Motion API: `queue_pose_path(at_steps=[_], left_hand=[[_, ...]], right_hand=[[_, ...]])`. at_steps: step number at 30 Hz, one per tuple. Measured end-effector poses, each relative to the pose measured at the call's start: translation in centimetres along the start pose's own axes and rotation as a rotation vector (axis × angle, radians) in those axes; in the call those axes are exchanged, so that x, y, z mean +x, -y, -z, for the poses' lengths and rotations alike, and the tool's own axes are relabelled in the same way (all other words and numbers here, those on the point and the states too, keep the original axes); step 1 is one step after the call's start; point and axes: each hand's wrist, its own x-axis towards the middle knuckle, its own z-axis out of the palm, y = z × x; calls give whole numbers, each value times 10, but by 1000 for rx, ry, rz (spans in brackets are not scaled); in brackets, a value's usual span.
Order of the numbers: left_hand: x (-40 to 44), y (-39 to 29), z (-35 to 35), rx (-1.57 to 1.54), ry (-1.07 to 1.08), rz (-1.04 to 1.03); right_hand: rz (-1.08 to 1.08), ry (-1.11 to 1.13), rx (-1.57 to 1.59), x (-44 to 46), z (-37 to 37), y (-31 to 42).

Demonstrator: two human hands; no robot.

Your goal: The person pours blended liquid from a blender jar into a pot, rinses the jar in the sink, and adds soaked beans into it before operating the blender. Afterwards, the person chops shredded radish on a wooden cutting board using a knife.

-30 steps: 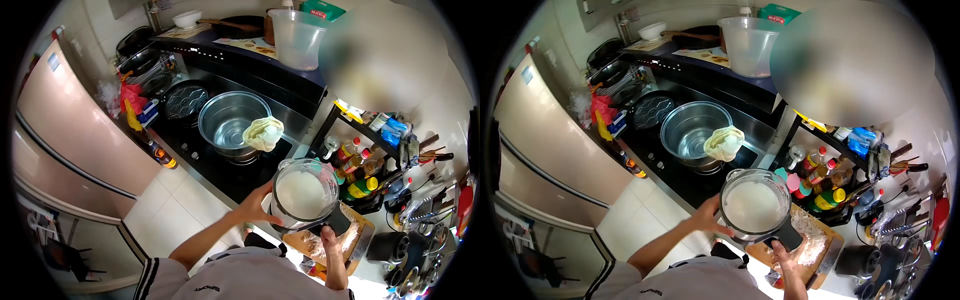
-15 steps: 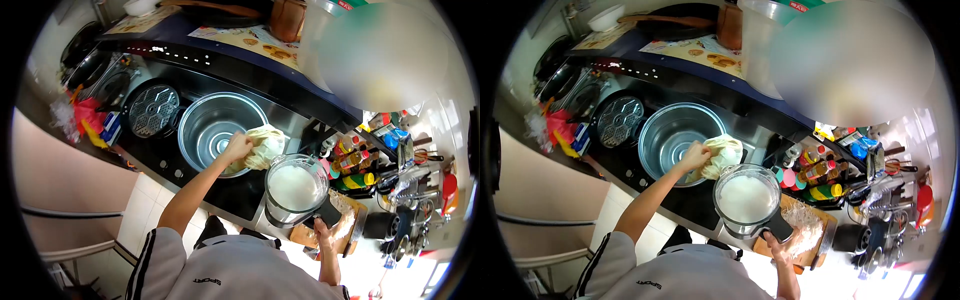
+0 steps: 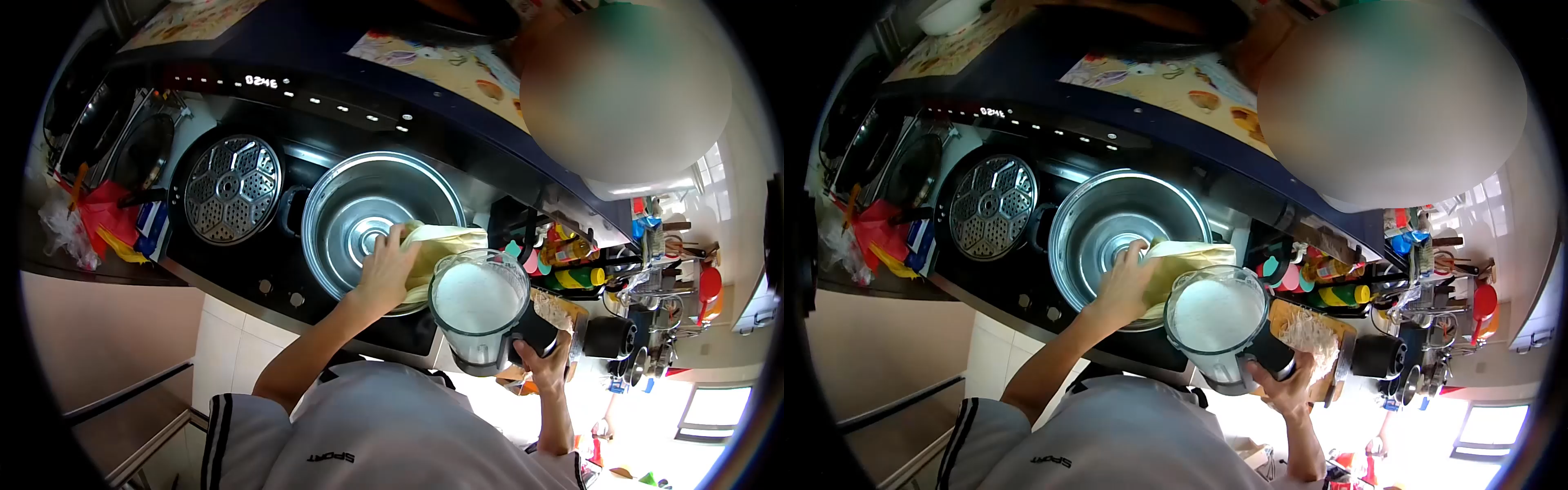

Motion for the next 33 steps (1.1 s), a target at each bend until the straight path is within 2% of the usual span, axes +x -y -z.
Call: queue_pose_path(at_steps=[1, 9, 12, 24, 28, 33], left_hand=[[1, 0, 2, -8, 7, -14], [6, 5, 10, -175, -75, -125], [9, 4, 16, -213, -34, -114], [9, 11, 15, -219, -47, -126], [11, 14, 14, -197, -105, -152], [13, 19, 6, -176, -201, -199]], right_hand=[[-13, 36, -95, 2, 3, -3], [-65, 75, -229, 13, -7, 32], [-93, 112, -284, 19, -8, 42], [-17, 224, -458, 43, -32, 95], [-107, 256, -484, 46, -42, 116], [-51, 278, -557, 52, -49, 120]])
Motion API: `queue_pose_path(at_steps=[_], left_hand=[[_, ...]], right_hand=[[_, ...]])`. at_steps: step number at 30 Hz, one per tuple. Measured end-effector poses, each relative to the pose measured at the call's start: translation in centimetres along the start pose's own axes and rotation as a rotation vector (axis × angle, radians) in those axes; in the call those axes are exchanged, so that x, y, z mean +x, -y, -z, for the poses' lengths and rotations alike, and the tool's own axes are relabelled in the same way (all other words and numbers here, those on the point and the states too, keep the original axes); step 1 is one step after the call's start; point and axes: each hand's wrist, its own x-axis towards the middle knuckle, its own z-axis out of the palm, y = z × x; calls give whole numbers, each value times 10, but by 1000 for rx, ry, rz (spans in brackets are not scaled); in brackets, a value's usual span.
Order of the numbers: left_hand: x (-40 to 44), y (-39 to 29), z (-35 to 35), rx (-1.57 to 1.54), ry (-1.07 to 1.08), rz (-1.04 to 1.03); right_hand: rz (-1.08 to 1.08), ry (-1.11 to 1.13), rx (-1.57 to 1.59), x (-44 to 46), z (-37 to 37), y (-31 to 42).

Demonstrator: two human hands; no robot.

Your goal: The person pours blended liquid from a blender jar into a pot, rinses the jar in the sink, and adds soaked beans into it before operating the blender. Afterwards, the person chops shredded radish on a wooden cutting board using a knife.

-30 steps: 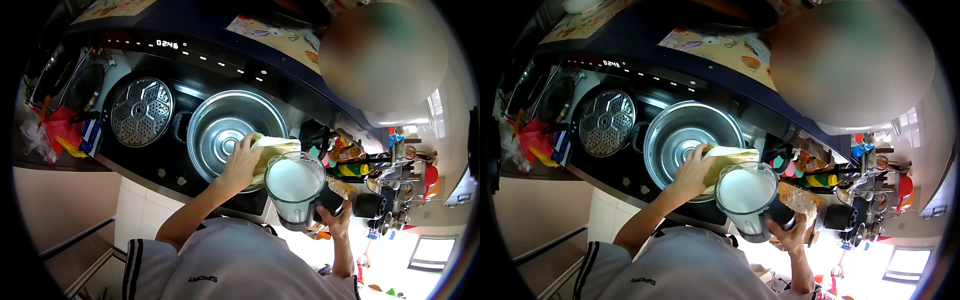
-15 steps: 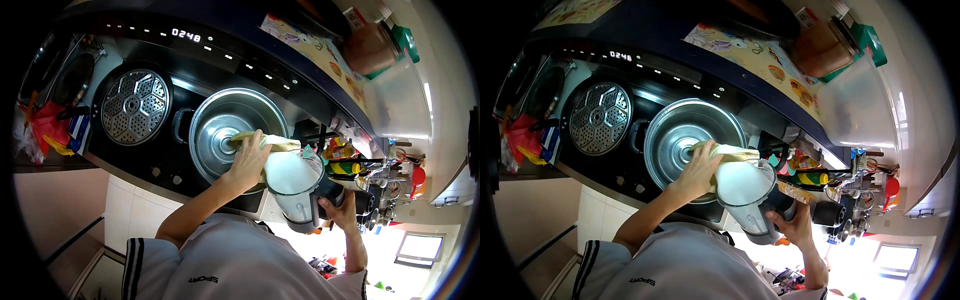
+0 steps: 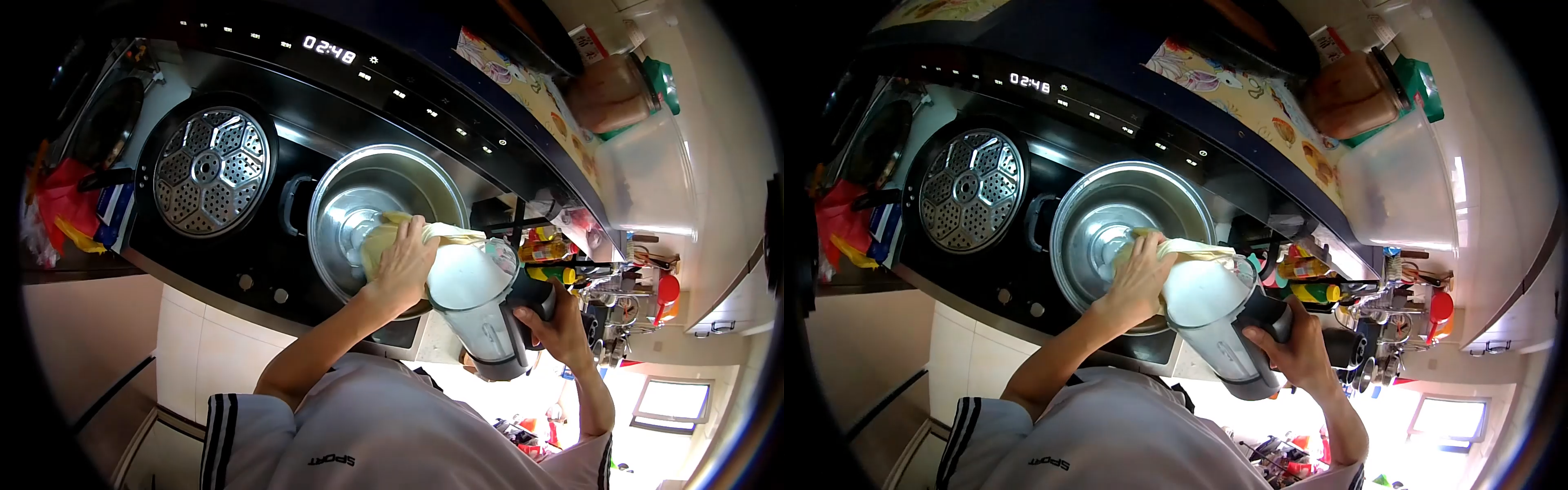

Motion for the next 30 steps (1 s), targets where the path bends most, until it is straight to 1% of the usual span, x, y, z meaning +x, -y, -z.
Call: queue_pose_path(at_steps=[3, 7, 12, 22, 25, 27, 30], left_hand=[[0, 0, -1, -4, 27, 33], [-2, 1, -3, -26, 13, 21], [-2, 2, -3, -54, 49, 46], [-2, 5, -2, -104, 21, 17], [-4, 7, -3, -126, 20, 5], [-5, 9, -4, -129, 39, 5], [-8, 15, -9, -145, -14, -16]], right_hand=[[5, 17, -45, 5, 1, 9], [-7, 47, -122, 11, 3, 18], [-9, 58, -118, 18, 2, 27], [-21, 128, -237, 38, 0, 50], [-68, 151, -339, 46, -2, 64], [-7, 148, -422, 54, -5, 69], [-19, 146, -511, 66, -12, 78]])
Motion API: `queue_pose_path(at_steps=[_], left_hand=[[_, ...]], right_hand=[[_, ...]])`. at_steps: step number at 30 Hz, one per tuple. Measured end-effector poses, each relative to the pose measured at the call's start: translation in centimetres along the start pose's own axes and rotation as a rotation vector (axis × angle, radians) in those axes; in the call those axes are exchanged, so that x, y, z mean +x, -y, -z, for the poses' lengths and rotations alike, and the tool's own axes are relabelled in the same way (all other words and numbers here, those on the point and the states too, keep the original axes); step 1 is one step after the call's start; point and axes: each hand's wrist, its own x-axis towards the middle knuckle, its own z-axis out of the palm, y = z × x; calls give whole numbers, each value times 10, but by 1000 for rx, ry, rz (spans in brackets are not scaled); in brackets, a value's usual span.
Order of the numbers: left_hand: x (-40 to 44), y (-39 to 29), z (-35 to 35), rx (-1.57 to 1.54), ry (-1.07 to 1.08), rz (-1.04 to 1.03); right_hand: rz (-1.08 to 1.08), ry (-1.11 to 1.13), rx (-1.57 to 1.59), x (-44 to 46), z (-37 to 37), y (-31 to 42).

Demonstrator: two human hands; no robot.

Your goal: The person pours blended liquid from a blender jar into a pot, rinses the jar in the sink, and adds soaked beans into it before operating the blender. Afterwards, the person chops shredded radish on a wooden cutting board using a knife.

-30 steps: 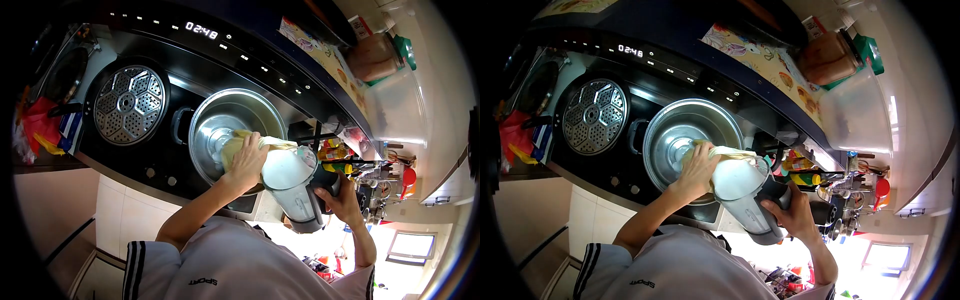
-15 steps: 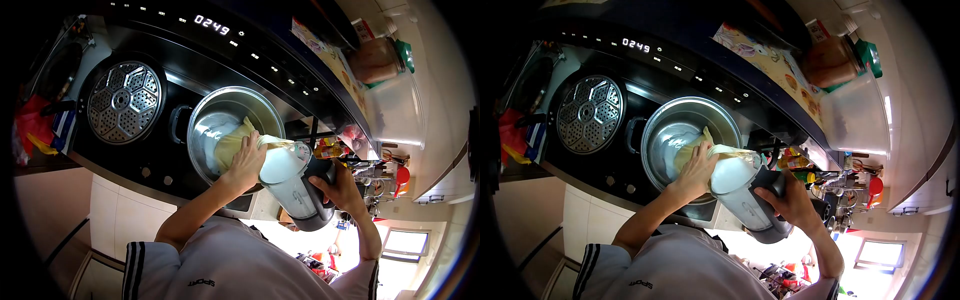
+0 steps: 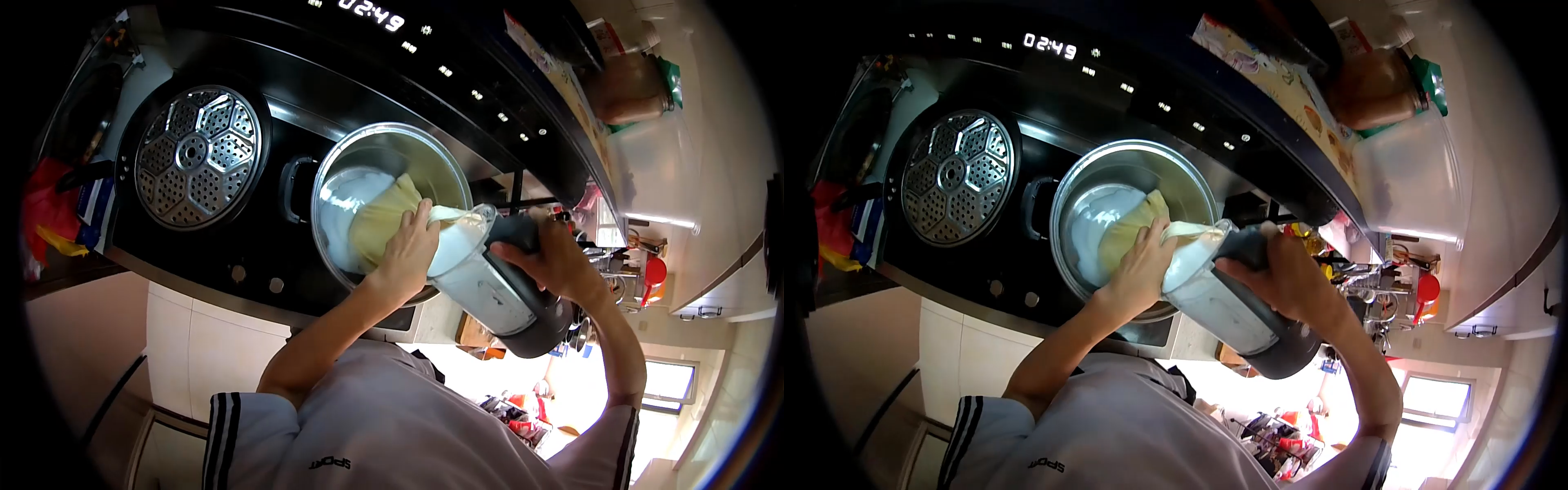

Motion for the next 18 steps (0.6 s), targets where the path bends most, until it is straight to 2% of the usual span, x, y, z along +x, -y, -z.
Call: queue_pose_path(at_steps=[5, 9, 12, 13, 15, 18], left_hand=[[-2, 10, 0, -49, 16, -22], [-3, 18, -2, -41, -4, -89], [-4, 22, -6, -70, -10, -100], [-4, 25, -6, -45, -10, -122], [-6, 28, -11, -50, -19, -146], [-8, 33, -9, -78, 86, -102]], right_hand=[[153, 12, -189, 16, -3, 10], [134, -3, -147, 30, -9, 20], [282, -15, -238, 37, -13, 19], [239, -42, -258, 38, -17, 23], [-6, 142, -200, 53, -16, 38], [-9, 231, -306, 62, -16, 59]])
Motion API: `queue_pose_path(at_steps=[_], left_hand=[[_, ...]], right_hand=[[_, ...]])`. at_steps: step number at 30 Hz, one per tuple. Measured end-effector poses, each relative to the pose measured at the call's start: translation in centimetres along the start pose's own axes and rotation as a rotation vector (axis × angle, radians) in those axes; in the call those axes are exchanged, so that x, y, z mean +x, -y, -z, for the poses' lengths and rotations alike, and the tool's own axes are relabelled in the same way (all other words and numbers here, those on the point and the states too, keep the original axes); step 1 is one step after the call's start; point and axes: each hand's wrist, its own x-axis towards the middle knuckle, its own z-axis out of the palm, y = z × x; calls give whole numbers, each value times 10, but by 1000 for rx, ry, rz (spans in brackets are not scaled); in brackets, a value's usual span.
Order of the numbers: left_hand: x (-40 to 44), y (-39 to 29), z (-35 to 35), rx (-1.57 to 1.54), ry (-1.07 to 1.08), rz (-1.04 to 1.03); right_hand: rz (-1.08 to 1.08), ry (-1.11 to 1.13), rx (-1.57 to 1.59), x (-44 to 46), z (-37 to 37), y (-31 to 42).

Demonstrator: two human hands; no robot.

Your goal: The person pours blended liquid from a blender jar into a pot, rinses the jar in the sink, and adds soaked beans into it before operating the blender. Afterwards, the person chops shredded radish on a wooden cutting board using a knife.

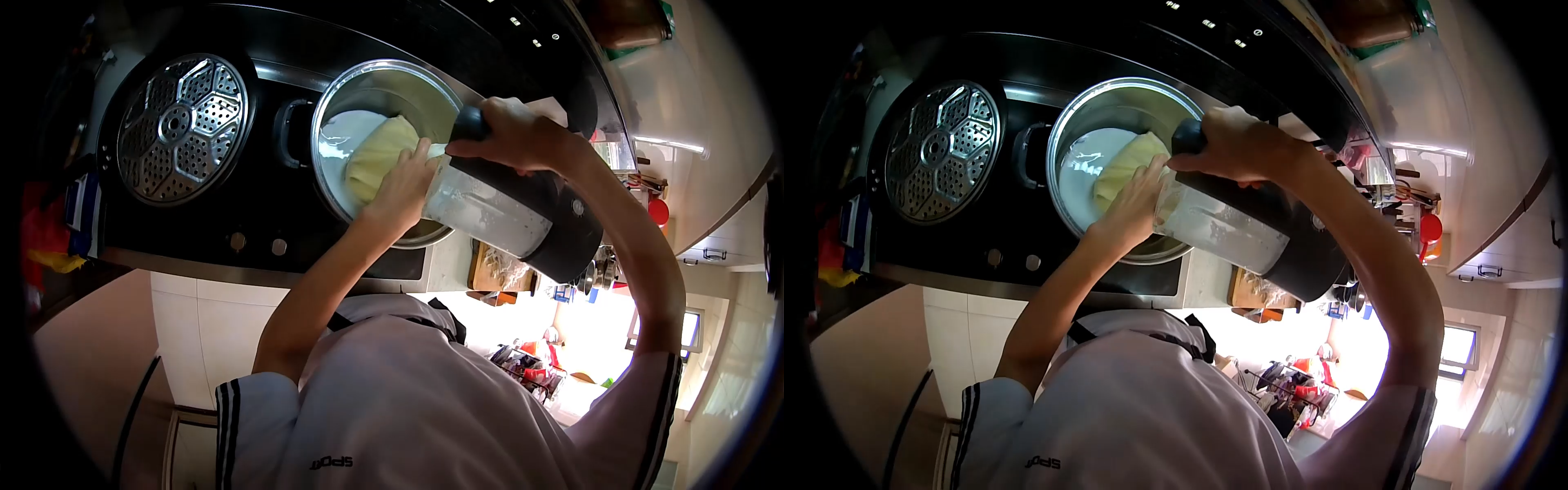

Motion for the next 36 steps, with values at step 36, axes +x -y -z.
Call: queue_pose_path(at_steps=[36], left_hand=[[14, -21, 24, 106, 93, 49]], right_hand=[[45, -353, 473, -97, -64, -104]])
